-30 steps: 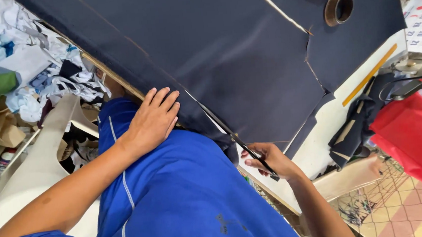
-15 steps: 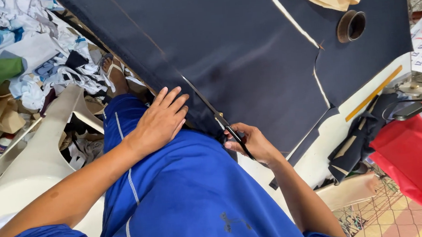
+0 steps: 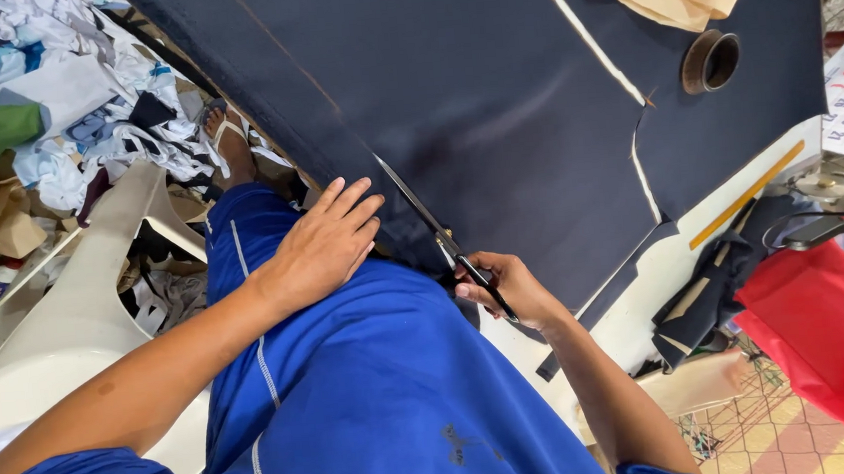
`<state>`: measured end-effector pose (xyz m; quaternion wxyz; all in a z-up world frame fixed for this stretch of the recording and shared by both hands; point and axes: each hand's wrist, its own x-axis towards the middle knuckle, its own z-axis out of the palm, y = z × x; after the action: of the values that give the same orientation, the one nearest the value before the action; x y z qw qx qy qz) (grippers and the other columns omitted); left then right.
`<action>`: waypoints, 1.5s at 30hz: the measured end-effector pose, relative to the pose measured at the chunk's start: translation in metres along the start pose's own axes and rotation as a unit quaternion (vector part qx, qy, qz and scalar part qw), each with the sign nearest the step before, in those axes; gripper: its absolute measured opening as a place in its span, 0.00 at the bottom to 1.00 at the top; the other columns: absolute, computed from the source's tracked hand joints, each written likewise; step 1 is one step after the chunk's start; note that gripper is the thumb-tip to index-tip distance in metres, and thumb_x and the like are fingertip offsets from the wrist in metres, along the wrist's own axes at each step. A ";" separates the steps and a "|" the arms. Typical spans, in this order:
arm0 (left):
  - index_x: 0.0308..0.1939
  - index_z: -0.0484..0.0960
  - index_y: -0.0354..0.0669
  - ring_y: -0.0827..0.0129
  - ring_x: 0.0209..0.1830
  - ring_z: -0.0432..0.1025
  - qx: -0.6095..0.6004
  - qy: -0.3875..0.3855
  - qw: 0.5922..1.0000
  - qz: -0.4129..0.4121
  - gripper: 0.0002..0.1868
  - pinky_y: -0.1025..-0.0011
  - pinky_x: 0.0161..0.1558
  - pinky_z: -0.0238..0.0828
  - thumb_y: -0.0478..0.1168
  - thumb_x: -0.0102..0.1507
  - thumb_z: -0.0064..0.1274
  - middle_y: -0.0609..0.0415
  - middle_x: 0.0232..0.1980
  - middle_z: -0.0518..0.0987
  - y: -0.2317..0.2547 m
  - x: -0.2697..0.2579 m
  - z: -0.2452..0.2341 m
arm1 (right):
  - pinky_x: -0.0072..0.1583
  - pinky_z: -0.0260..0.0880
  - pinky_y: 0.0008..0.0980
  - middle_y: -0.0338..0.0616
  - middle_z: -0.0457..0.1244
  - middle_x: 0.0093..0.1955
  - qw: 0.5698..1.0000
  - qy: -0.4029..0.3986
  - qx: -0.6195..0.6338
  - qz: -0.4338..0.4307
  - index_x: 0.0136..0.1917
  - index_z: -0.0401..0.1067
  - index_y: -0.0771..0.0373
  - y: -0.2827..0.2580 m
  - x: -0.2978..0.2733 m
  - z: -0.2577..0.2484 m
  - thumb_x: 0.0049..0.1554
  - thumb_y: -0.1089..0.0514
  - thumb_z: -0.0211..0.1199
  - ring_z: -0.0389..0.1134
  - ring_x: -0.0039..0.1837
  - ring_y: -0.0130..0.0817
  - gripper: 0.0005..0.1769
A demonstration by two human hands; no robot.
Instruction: The person marks a pattern on a dark blue fabric using a ruler and a red marker, then cuts the fabric along the marked lines using large scissors. The person also handles a paper pattern and weights during the process.
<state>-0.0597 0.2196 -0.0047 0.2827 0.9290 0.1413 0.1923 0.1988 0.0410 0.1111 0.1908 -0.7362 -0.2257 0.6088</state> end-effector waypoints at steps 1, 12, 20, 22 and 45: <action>0.52 0.83 0.37 0.49 0.75 0.66 -0.010 0.004 1.000 0.001 0.15 0.45 0.81 0.47 0.45 0.72 0.48 0.46 0.61 0.79 0.000 0.001 0.000 | 0.25 0.68 0.24 0.52 0.66 0.39 1.000 -0.008 0.005 -0.004 0.55 0.78 0.71 -0.003 0.002 -0.002 0.53 0.55 0.78 0.65 0.24 0.28 0.22; 0.51 0.82 0.38 0.51 0.74 0.67 -0.023 -0.002 1.000 0.015 0.15 0.46 0.80 0.50 0.46 0.73 0.46 0.48 0.58 0.79 -0.003 0.004 -0.010 | 0.24 0.67 0.23 0.48 0.63 0.34 1.000 -0.013 0.004 -0.018 0.51 0.78 0.72 -0.012 0.029 0.010 0.57 0.60 0.75 0.63 0.22 0.28 0.14; 0.48 0.83 0.38 0.53 0.65 0.72 -0.052 0.014 0.998 0.039 0.16 0.46 0.76 0.56 0.46 0.74 0.44 0.48 0.51 0.80 -0.010 0.013 -0.016 | 0.27 0.69 0.25 0.50 0.65 0.40 0.998 -0.041 0.021 -0.036 0.57 0.76 0.73 -0.051 0.048 0.018 0.55 0.55 0.77 0.64 0.27 0.27 0.23; 0.48 0.83 0.37 0.53 0.64 0.72 -0.062 0.015 0.997 0.037 0.16 0.46 0.75 0.56 0.45 0.74 0.44 0.48 0.50 0.80 -0.010 0.016 -0.023 | 0.26 0.68 0.25 0.48 0.63 0.38 0.999 -0.035 0.022 -0.031 0.54 0.76 0.73 -0.047 0.050 0.017 0.57 0.58 0.74 0.63 0.25 0.27 0.18; 0.39 0.85 0.43 0.52 0.61 0.73 -0.185 -0.023 0.981 0.060 0.14 0.53 0.57 0.65 0.47 0.70 0.50 0.50 0.44 0.82 -0.038 0.029 -0.010 | 0.27 0.67 0.27 0.46 0.63 0.38 0.994 -0.087 0.029 -0.065 0.55 0.75 0.72 -0.126 0.085 0.024 0.56 0.53 0.76 0.65 0.26 0.28 0.23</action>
<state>-0.0446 0.2651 -0.0109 0.4409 0.8718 0.0411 0.2097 0.1761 0.1927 0.1079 0.2306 -0.6586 -0.2711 0.6630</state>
